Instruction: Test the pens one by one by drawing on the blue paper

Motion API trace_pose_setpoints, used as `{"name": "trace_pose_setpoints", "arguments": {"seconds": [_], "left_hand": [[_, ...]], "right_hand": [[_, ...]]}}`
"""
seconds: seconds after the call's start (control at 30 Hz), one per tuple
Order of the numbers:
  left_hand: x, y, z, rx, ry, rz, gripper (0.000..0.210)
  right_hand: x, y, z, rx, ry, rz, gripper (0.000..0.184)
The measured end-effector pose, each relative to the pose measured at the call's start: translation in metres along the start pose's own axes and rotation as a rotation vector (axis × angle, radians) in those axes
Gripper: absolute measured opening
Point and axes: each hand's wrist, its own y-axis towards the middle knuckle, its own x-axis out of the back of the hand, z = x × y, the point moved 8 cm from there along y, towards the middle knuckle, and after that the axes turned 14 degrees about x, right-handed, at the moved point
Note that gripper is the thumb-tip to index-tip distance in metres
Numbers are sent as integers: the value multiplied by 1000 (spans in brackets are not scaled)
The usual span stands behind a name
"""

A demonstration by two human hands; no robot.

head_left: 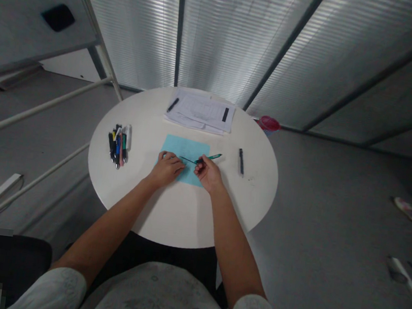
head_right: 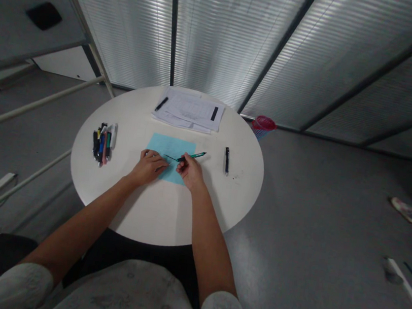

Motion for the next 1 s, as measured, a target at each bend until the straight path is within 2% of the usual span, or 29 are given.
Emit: {"name": "trace_pose_setpoints", "arguments": {"seconds": [0.2,0.4,0.5,0.8,1.0], "left_hand": [[2,0,-2,-11,29,-35,23],[14,-1,11,117,28,-177,27],[18,-2,11,131,5,-216,27],[25,-5,-17,-21,-87,-242,18],[25,-5,-18,-22,-149,-227,16]], "right_hand": [[-6,-2,1,47,-70,36,19],[-11,-6,2,55,-54,128,21],[-17,-10,0,26,-40,177,21],[-18,-8,2,63,77,111,20],[-13,-5,-2,63,33,80,21]]}}
